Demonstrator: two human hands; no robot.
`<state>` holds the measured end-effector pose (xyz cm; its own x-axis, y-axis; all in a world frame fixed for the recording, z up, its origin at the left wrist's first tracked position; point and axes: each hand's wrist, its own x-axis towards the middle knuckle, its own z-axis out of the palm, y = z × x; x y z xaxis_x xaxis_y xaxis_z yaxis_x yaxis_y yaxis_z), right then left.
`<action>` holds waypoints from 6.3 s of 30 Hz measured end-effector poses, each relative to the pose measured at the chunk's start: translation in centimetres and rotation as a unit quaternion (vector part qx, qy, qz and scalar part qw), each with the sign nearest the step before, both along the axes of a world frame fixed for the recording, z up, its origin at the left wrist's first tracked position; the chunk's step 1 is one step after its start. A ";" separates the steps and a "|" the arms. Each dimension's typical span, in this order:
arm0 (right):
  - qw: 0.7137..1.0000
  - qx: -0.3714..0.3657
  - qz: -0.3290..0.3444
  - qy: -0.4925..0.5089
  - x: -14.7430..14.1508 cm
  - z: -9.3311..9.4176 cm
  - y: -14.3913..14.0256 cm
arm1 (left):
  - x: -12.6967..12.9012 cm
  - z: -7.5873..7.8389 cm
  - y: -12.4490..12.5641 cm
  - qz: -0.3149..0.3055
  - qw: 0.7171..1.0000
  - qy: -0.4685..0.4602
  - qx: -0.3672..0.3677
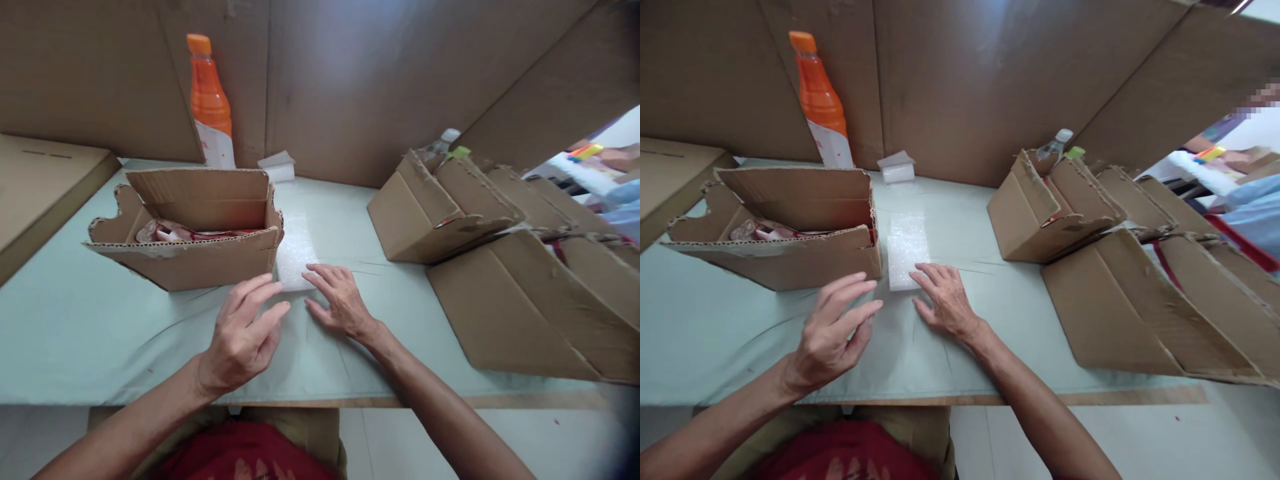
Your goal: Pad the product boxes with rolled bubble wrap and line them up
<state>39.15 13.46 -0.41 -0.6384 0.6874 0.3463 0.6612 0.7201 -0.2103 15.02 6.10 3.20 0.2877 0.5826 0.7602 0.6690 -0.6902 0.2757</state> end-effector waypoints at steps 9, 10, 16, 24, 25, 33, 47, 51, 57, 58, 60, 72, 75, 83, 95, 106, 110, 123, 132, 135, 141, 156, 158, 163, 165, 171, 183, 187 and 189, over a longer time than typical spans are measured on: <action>0.994 0.030 0.017 -0.106 -1.4 -0.8 2.4 | -4.3 4.3 2.7 0.193 0.974 0.086 0.077; 0.993 0.037 0.019 -0.115 -1.6 -0.8 2.7 | -4.8 4.3 3.1 0.199 0.973 0.092 0.075; 0.987 0.049 0.006 -0.151 -2.2 -0.9 4.2 | -5.9 4.2 3.8 0.214 0.969 0.077 0.095; 0.997 -0.025 -0.038 -0.067 -1.1 0.5 4.1 | -4.8 3.9 0.3 0.164 0.977 0.043 0.130; 0.997 -0.033 -0.035 -0.067 -1.0 0.8 3.8 | -4.0 3.5 -0.6 0.131 0.982 0.036 0.128; 0.990 -0.100 0.015 -0.095 -0.2 4.0 -1.2 | 1.3 -2.9 -2.5 -0.008 0.991 0.022 -0.128; 0.940 -0.323 0.017 0.113 2.3 2.4 -3.5 | 3.0 -5.8 -0.3 0.040 0.911 -0.163 -0.376; 0.929 -0.319 -0.077 0.173 1.7 0.2 -3.5 | 2.9 -5.8 0.2 0.068 0.899 -0.153 -0.405; 0.965 -0.184 -0.123 0.140 0.8 -1.0 -4.0 | 3.1 -5.3 0.9 0.121 0.908 -0.032 -0.401; 0.975 -0.124 -0.127 0.132 0.9 -1.0 -4.4 | 3.1 -5.3 1.1 0.126 0.908 -0.018 -0.400; 0.987 -0.016 -0.111 0.113 1.2 -0.6 -5.3 | 3.2 -5.4 1.3 0.132 0.911 0.004 -0.390; 0.998 0.000 0.058 -0.037 -1.1 -0.7 -4.5 | 2.2 -5.7 -0.4 0.007 0.981 0.062 -0.182; 0.997 -0.043 0.058 0.006 -0.7 -0.1 -4.5 | 1.6 -5.2 -1.0 -0.031 0.977 0.035 -0.206; 0.921 -0.377 0.008 0.092 0.5 3.2 -6.9 | 0.7 -3.0 -4.3 -0.029 0.920 -0.081 -0.381; 0.979 -0.187 -0.057 0.056 -0.6 -0.1 -4.4 | 1.7 -5.1 -1.2 0.110 0.934 0.030 -0.339; 0.978 -0.206 -0.028 -0.027 -1.4 1.0 -2.5 | 2.0 -6.0 -1.2 0.130 0.945 0.029 -0.299; 0.966 -0.254 -0.038 0.029 -1.4 1.1 -3.1 | 1.6 -6.0 -1.6 0.100 0.931 -0.066 -0.345; 0.864 -0.305 -0.128 0.380 -2.5 1.2 -8.9 | 2.0 -5.1 -5.2 -0.124 0.654 -0.529 -0.527; 0.896 -0.342 -0.054 0.278 -2.6 3.3 -9.2 | 0.9 -2.5 -5.7 -0.016 0.783 -0.321 -0.532; 0.902 -0.330 -0.057 0.271 -3.3 3.9 -9.0 | 0.8 -2.6 -5.9 -0.032 0.781 -0.327 -0.531; 0.871 -0.345 -0.073 0.342 -3.8 3.5 -8.7 | -0.3 -3.0 -5.8 -0.123 0.743 -0.374 -0.541; 0.931 -0.343 0.026 0.120 -4.6 10.6 -5.5 | -5.8 0.9 -4.8 -0.130 0.944 -0.082 -0.293; 0.946 -0.275 -0.002 0.173 -3.8 12.8 -4.4 | -8.3 3.4 -3.9 -0.058 0.983 -0.071 -0.160; 0.956 -0.040 -0.121 0.264 -4.2 18.0 -0.6 | -13.1 7.4 -0.2 0.169 0.985 0.003 0.040; 0.965 0.023 -0.110 0.236 -6.3 19.1 1.4 | -13.8 7.0 1.1 0.168 0.983 0.043 0.058; 0.997 -0.061 -0.031 0.041 -15.3 17.9 7.8 | -13.7 4.1 1.8 0.126 0.989 0.066 0.049; 0.917 -0.033 0.009 -0.397 -20.6 15.9 9.6 | -14.0 3.7 1.4 0.096 0.995 0.020 0.025; 0.917 -0.043 0.032 -0.396 -20.5 16.9 8.7 | -14.0 3.5 1.2 0.095 0.995 0.006 0.026; 0.920 -0.036 0.027 -0.390 -20.7 17.3 8.5 | -13.9 3.5 1.2 0.094 0.995 0.000 0.025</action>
<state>18.49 22.00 16.84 -0.7067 0.6511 -0.2769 0.5956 0.7587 0.2637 1.08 7.27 6.66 0.1777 0.5869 0.7900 0.7877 -0.5660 0.2433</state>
